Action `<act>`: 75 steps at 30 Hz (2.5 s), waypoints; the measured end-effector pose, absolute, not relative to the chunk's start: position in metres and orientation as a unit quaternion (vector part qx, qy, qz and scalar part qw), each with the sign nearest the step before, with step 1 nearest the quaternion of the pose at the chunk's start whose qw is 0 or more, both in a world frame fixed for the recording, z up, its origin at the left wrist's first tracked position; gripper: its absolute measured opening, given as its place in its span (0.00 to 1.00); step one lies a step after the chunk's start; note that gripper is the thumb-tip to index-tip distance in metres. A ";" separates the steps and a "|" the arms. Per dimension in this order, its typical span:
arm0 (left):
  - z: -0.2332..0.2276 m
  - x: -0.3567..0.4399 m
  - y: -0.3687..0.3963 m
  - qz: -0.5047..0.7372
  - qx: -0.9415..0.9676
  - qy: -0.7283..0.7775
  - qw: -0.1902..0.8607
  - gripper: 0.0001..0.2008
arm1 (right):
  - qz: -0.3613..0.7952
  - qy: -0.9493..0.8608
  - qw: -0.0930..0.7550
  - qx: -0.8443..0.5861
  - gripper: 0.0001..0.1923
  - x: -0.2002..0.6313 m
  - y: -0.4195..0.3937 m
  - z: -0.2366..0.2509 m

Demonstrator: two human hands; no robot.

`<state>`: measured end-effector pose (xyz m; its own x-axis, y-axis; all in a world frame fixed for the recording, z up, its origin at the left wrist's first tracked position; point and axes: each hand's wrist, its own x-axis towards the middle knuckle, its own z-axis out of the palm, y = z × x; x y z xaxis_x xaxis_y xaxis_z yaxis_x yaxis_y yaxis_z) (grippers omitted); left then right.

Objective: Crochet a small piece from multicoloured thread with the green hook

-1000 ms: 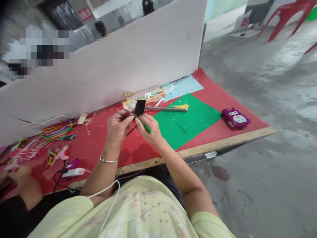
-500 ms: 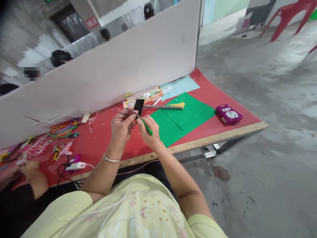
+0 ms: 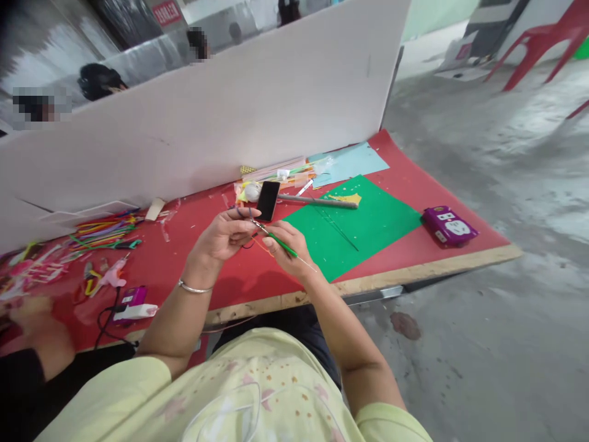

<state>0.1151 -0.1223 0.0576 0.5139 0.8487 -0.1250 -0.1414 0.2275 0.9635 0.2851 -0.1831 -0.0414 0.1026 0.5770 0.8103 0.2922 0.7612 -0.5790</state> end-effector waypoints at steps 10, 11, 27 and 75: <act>0.044 0.101 -0.057 0.338 0.500 0.354 0.715 0.13 | -0.074 -0.790 0.496 -0.353 0.15 0.307 -0.130 -0.034; 0.041 0.100 -0.052 0.339 0.496 0.356 0.716 0.13 | -0.082 -0.797 0.477 -0.362 0.14 0.307 -0.127 -0.032; 0.005 0.109 0.005 0.352 0.463 0.378 0.720 0.12 | -0.176 -0.815 0.350 -0.426 0.13 0.310 -0.084 -0.043; -0.012 0.123 -0.001 0.350 0.467 0.403 0.705 0.14 | -0.169 -0.802 0.302 -0.487 0.15 0.308 -0.098 -0.058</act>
